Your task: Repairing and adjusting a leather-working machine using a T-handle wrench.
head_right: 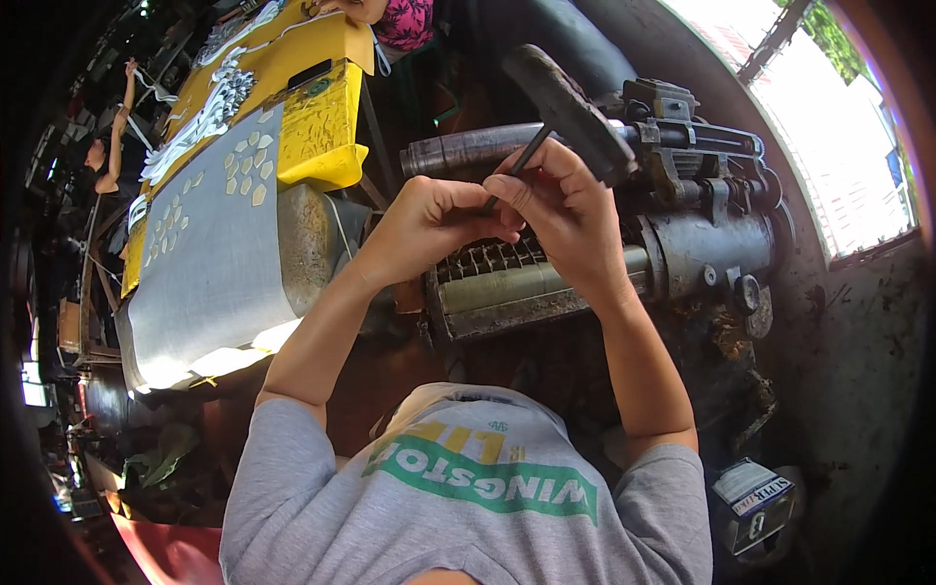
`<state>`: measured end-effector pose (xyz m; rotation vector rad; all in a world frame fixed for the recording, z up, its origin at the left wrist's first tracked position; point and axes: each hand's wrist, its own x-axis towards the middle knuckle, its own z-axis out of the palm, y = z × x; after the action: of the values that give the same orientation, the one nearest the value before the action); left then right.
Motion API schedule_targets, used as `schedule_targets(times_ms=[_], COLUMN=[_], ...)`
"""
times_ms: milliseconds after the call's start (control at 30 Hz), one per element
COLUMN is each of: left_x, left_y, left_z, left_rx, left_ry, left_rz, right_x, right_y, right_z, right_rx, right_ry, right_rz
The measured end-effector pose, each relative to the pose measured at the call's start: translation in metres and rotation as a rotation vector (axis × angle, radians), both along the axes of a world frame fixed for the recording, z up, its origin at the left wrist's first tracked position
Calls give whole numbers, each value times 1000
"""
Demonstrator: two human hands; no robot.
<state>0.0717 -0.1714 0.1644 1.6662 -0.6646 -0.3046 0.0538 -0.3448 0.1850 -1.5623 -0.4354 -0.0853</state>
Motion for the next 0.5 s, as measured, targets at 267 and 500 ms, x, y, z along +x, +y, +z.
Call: schedule_targets(times_ms=[267,500], left_x=[4,1], left_y=[-6,-3], left_z=[-1,1], left_rx=[-277,48], left_ry=[292,-186], left_rz=[-43,26], right_x=[-3,-8], right_y=[-11,-10], right_z=[4,4], right_rx=[17,-35], right_ry=[-54,-78], right_rz=[-19,-88])
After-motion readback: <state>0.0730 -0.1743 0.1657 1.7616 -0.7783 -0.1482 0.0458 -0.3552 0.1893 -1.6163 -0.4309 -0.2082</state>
